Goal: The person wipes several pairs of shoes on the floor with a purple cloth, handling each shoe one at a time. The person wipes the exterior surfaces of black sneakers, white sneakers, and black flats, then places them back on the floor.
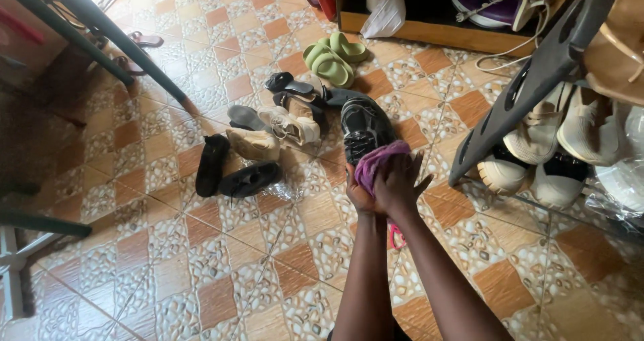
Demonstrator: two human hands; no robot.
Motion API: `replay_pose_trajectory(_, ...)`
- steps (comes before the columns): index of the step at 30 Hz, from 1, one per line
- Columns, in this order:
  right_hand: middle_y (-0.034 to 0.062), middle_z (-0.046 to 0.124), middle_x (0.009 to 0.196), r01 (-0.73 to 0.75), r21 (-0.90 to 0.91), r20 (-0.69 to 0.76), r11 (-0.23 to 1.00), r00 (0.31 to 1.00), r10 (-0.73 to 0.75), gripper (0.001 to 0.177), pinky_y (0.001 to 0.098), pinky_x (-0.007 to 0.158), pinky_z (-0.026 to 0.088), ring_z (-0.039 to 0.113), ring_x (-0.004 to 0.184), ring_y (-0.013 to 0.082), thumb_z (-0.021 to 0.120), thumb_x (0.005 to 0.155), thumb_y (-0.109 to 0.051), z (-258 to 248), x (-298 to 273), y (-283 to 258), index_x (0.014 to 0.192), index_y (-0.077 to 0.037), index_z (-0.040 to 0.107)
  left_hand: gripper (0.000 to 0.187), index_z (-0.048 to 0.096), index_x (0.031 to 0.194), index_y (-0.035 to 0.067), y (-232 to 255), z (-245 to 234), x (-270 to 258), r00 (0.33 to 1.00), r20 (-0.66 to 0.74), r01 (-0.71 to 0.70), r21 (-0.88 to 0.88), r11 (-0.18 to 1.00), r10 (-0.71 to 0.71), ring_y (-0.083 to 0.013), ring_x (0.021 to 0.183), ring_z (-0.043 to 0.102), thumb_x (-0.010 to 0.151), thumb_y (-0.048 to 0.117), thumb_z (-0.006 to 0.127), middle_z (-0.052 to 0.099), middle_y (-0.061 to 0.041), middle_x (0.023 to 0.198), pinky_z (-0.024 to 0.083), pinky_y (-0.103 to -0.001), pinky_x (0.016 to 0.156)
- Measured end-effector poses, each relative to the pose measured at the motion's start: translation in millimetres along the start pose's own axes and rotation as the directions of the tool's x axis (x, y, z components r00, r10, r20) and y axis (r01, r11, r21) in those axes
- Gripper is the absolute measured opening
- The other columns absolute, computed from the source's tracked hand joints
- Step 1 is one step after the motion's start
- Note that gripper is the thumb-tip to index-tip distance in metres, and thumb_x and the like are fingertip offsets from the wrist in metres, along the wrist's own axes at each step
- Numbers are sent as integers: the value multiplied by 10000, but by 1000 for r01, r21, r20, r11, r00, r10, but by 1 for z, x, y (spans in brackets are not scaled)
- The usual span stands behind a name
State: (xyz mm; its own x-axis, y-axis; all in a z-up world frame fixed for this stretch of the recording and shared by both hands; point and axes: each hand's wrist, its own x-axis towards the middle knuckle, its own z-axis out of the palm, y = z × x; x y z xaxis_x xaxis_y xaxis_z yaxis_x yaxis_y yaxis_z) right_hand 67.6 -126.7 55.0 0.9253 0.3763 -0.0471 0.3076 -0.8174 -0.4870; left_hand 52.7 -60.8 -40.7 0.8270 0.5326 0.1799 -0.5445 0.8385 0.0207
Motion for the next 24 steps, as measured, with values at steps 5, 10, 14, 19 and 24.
replay_pose_trajectory(5,213,166,1717,81,-25,-275,996,958,-84,788,708,1195,-48,-68,1595,351,377,1009,-480,-18,100,8,1602,24,251,683,537,1448,21,-24,86,-6,981,-9,191,-94,977,-193,-364,1345,558,1051,566,432,589,-176,1466,398,-505,1173)
replay_pose_trajectory(10,269,152,1679,188,-36,-357,982,915,-188,808,671,1189,-35,-59,1557,372,416,1029,-538,-28,203,28,1592,28,295,575,563,1500,-3,-40,37,-7,966,163,242,-301,922,-200,-372,1288,600,1203,475,445,628,-187,1444,468,-489,1058)
replay_pose_trajectory(14,161,220,1710,413,-2,-324,911,861,-391,629,638,1252,3,33,1604,338,383,1102,-475,2,206,62,1605,-100,336,544,585,1450,2,-42,17,-11,993,42,115,-257,960,-108,-319,1280,617,1172,449,447,647,-156,1405,484,-456,1146)
replay_pose_trajectory(19,144,209,1724,481,453,-227,751,877,-424,567,612,1224,50,123,1596,321,312,1103,-335,45,140,81,1635,-137,288,505,587,1401,30,-36,40,-10,981,-183,-117,-315,942,61,-348,1349,573,1084,401,462,618,-157,1437,402,-536,1196)
replay_pose_trajectory(24,99,230,1723,332,496,-70,802,936,-345,648,591,1279,105,166,1607,240,244,1072,-447,27,42,78,1642,-140,259,593,578,1418,28,-32,18,-5,989,-124,-115,-331,937,78,-422,1337,533,1019,457,485,571,-211,1456,359,-553,1184)
